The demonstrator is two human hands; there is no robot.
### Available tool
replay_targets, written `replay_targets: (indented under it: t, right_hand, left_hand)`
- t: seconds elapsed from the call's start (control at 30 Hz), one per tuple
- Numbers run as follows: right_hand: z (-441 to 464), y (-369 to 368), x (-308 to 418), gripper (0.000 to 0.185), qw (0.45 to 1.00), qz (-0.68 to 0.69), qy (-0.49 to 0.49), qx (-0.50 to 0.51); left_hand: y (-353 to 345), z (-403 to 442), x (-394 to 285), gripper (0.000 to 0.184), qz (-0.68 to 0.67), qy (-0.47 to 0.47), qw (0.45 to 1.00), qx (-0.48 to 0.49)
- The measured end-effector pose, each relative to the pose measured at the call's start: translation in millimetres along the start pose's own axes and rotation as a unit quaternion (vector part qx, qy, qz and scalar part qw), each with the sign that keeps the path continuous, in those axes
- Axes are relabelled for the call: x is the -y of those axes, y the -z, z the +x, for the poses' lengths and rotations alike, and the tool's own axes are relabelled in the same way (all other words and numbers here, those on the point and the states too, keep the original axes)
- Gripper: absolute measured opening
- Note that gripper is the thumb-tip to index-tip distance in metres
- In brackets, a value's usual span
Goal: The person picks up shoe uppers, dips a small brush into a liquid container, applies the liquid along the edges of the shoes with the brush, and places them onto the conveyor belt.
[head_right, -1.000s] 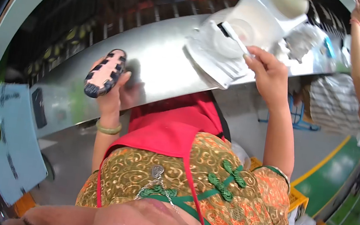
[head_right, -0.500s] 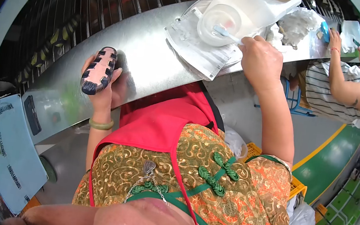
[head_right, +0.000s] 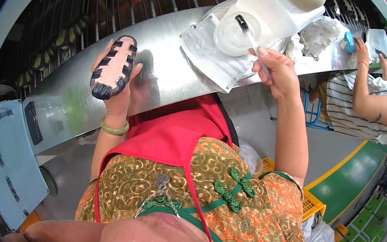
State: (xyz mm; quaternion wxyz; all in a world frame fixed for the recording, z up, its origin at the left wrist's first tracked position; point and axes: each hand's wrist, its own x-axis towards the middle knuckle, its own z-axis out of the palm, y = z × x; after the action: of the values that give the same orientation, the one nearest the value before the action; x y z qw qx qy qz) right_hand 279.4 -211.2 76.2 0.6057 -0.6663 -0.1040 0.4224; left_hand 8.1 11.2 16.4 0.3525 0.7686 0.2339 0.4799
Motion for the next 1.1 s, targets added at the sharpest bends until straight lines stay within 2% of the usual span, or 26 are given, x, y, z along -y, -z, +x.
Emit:
replay_targets:
  t: [0.07,0.1,0.13,0.17,0.2,0.27,0.3,0.37,0.4,0.43,0.47,0.5,0.53,0.6,0.63,0.7,0.73,0.8,0.97,1.1]
  right_hand:
    - [2,-3,-5,0.025,0.999,-0.043,0.027,-0.021]
    - [4,-3,-12,0.023,0.989,-0.093,0.095,-0.069]
    - [7,-5,-17,0.022,0.969,-0.142,0.163,-0.116]
    - [6,-6,-19,0.02,0.953,-0.19,0.169,-0.165]
    - [6,-7,-22,0.02,0.953,-0.19,0.168,-0.163]
    - [5,-9,-30,0.02,0.847,-0.36,0.296,-0.255]
    - [4,-9,-32,0.02,0.849,-0.359,0.296,-0.25]
    - [2,-15,-36,0.021,0.804,-0.396,0.368,-0.248]
    - [0,-21,-36,0.021,0.808,-0.391,0.372,-0.235]
    - [-3,-27,-35,0.022,0.905,-0.274,0.266,-0.187]
    - [-7,-32,-34,0.023,0.968,-0.151,0.147,-0.133]
    - [-10,-41,-36,0.025,0.985,-0.089,0.128,-0.08]
    - [-13,-53,-36,0.025,0.985,-0.09,0.128,-0.072]
    - [-24,-79,-34,0.026,0.996,0.001,0.077,0.042]
    - [-29,-90,-33,0.026,0.996,0.001,0.078,0.044]
    - [-38,-108,-32,0.025,0.985,0.053,0.069,0.152]
    - [-42,-113,-31,0.025,0.984,0.053,0.069,0.154]
    - [-47,-119,-31,0.025,0.975,0.017,0.086,0.204]
    - [-52,-128,-39,0.021,0.978,-0.023,0.106,0.178]
    - [-49,-132,-41,0.022,0.979,-0.068,0.154,0.112]
  left_hand:
    - [-9,2,-1,0.077,-0.055,-0.026,0.998,-0.01]
    - [-10,2,-4,0.077,-0.027,-0.02,0.999,0.001]
    - [-15,2,-2,0.076,-0.061,-0.019,0.998,0.0]
    - [-19,3,-3,0.076,-0.069,-0.027,0.997,-0.002]
    - [-23,3,-5,0.076,-0.077,-0.034,0.996,-0.003]
    - [-29,1,-6,0.075,-0.092,-0.04,0.995,-0.01]
    - [-33,-1,-3,0.074,-0.108,-0.037,0.993,-0.011]
    - [-35,-4,-5,0.071,-0.148,-0.03,0.988,-0.021]
    - [-36,-4,-10,0.066,-0.198,-0.008,0.98,-0.016]
    - [-37,-5,-10,0.07,-0.197,-0.012,0.98,-0.008]
    - [-38,-6,-6,0.075,-0.197,-0.015,0.98,0.001]
    - [-43,-14,10,0.071,-0.324,0.049,0.945,0.016]
    - [-43,-9,13,0.065,-0.177,-0.046,0.983,0.013]
    - [-45,-8,11,0.062,-0.183,-0.038,0.982,0.019]
    - [-45,-8,12,0.062,-0.181,-0.039,0.982,0.018]
    - [-46,-7,12,0.064,-0.148,-0.051,0.988,-0.004]
    - [-44,-5,12,0.064,-0.147,-0.052,0.988,-0.006]
    - [-41,0,9,0.067,-0.039,-0.129,0.99,-0.05]
    - [-37,1,6,0.067,-0.026,-0.128,0.989,-0.068]
    - [-34,2,3,0.066,0.003,-0.158,0.985,-0.073]
